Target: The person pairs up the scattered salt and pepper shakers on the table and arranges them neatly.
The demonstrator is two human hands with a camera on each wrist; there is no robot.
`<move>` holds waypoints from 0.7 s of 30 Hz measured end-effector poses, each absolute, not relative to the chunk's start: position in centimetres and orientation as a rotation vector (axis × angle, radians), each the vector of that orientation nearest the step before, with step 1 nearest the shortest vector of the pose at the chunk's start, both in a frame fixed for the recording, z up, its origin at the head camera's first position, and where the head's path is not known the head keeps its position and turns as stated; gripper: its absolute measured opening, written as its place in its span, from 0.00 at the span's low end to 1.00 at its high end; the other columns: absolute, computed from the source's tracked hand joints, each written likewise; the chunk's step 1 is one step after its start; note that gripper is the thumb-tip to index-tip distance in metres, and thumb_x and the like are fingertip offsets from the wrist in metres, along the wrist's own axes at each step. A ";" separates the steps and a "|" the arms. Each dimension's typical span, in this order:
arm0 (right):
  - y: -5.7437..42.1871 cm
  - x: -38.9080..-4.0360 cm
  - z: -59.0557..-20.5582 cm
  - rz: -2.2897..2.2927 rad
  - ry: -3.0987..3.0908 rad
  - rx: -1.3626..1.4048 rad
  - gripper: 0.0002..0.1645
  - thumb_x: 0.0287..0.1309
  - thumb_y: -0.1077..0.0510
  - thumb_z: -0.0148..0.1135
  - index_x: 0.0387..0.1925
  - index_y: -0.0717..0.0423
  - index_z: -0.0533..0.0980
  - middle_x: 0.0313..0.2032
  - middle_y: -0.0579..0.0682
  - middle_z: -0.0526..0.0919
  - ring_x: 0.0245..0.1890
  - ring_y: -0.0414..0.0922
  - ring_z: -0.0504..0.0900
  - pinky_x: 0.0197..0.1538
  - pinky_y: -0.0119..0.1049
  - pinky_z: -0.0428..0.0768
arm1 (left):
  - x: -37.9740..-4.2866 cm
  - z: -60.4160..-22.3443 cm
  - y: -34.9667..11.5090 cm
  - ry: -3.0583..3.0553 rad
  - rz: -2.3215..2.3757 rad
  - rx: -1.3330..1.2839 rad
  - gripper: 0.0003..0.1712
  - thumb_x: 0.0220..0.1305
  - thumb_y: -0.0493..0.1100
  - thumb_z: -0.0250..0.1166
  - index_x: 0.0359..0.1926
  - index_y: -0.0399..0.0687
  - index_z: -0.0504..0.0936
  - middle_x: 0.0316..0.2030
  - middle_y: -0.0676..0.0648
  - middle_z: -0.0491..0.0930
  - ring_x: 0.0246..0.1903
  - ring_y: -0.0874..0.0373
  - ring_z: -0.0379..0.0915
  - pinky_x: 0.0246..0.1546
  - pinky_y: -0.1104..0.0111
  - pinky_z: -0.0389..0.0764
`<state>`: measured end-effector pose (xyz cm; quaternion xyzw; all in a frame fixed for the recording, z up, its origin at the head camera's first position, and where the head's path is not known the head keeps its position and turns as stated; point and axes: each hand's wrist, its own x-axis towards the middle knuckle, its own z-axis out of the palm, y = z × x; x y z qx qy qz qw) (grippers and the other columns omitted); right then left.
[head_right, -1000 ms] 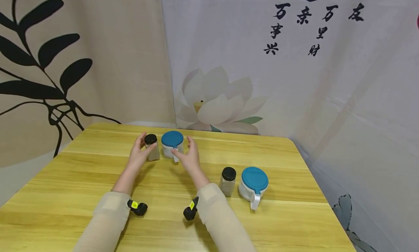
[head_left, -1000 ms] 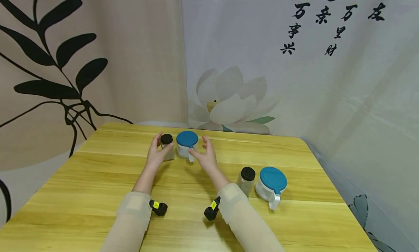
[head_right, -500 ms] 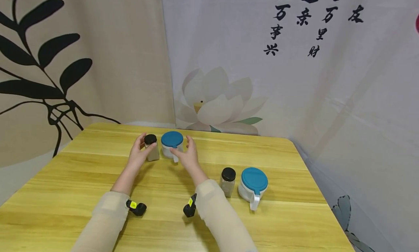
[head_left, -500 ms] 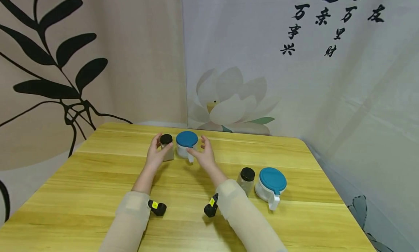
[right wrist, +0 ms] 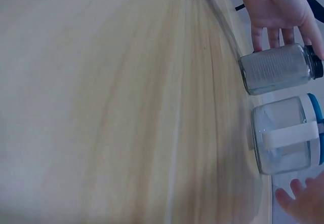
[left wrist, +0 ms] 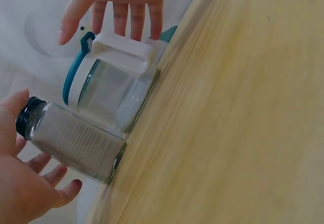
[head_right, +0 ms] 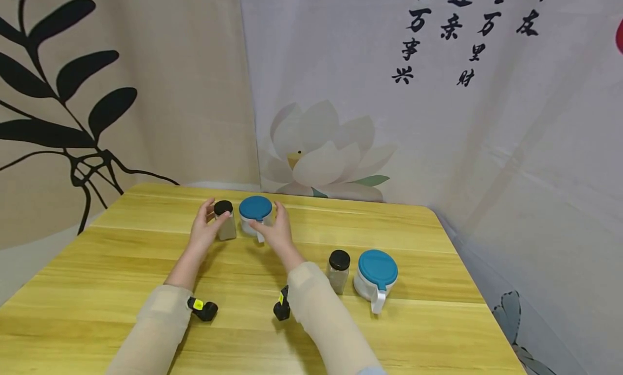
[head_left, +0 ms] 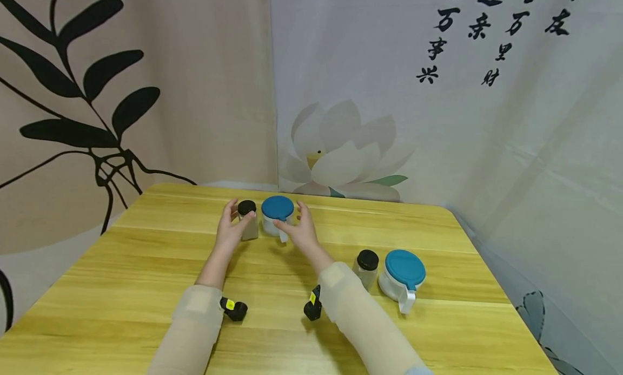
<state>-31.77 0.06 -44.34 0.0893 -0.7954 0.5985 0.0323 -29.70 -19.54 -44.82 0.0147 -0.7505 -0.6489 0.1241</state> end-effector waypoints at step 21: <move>-0.4 -32.5 -43.8 1.833 -2.554 0.268 0.57 0.53 0.45 0.71 0.74 0.54 0.48 0.70 0.59 0.55 0.66 0.59 0.60 0.61 0.53 0.66 | -29.9 -45.0 -19.9 -2.181 -1.915 0.035 0.42 0.65 0.53 0.63 0.73 0.50 0.55 0.67 0.37 0.58 0.66 0.41 0.51 0.62 0.45 0.57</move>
